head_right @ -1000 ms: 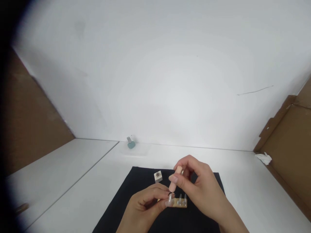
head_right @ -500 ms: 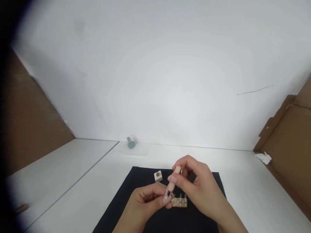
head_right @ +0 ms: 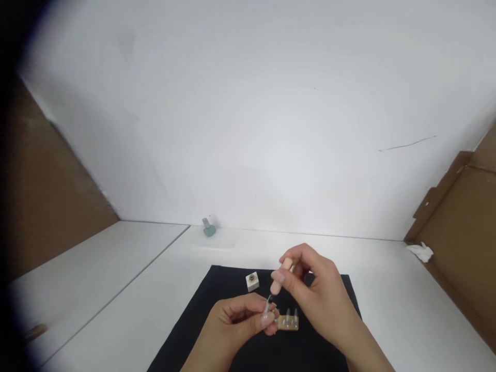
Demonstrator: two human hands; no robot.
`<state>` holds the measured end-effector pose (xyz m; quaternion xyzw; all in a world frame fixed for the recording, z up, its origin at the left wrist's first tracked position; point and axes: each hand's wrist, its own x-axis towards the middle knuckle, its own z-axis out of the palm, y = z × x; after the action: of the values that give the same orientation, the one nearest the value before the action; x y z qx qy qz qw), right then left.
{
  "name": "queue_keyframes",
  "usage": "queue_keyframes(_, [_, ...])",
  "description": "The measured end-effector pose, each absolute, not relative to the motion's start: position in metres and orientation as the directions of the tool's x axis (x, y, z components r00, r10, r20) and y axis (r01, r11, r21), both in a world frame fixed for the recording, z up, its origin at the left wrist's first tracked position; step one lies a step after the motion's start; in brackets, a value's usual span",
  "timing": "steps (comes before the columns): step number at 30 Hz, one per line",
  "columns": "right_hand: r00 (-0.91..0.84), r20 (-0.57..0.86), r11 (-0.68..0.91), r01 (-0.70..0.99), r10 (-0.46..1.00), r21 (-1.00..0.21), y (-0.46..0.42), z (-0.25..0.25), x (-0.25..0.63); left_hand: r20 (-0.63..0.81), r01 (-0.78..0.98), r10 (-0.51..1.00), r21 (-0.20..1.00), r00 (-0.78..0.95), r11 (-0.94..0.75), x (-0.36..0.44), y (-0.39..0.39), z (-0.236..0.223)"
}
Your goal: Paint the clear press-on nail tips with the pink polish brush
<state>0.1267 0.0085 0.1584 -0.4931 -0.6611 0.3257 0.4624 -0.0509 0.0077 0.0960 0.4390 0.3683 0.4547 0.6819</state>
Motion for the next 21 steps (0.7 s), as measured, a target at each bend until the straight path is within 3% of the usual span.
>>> queue_keyframes(4, [-0.003, 0.339, 0.320, 0.341, 0.941, -0.884, 0.0079, 0.1574, 0.1297, -0.136, -0.315, 0.939, 0.919, 0.317, 0.239, -0.0505, 0.0088, 0.0953])
queue_keyframes(11, [-0.155, 0.259, 0.298, 0.336, 0.953, -0.893, 0.0033, 0.1600, 0.1274, -0.106, -0.265, 0.928, 0.941, 0.357, 0.209, -0.0534, 0.0104, 0.0965])
queue_keyframes(18, [-0.014, 0.336, 0.323, 0.321, 0.942, -0.890, 0.0071, 0.1593, 0.1305, -0.107, -0.327, 0.935, 0.918, 0.340, 0.224, -0.0501, 0.0090, 0.0935])
queue_keyframes(21, [-0.119, 0.276, 0.300, 0.296, 0.954, -0.907, 0.0025, 0.1618, 0.1301, -0.075, -0.348, 0.939, 0.916, 0.337, 0.198, -0.0501, 0.0088, 0.0935])
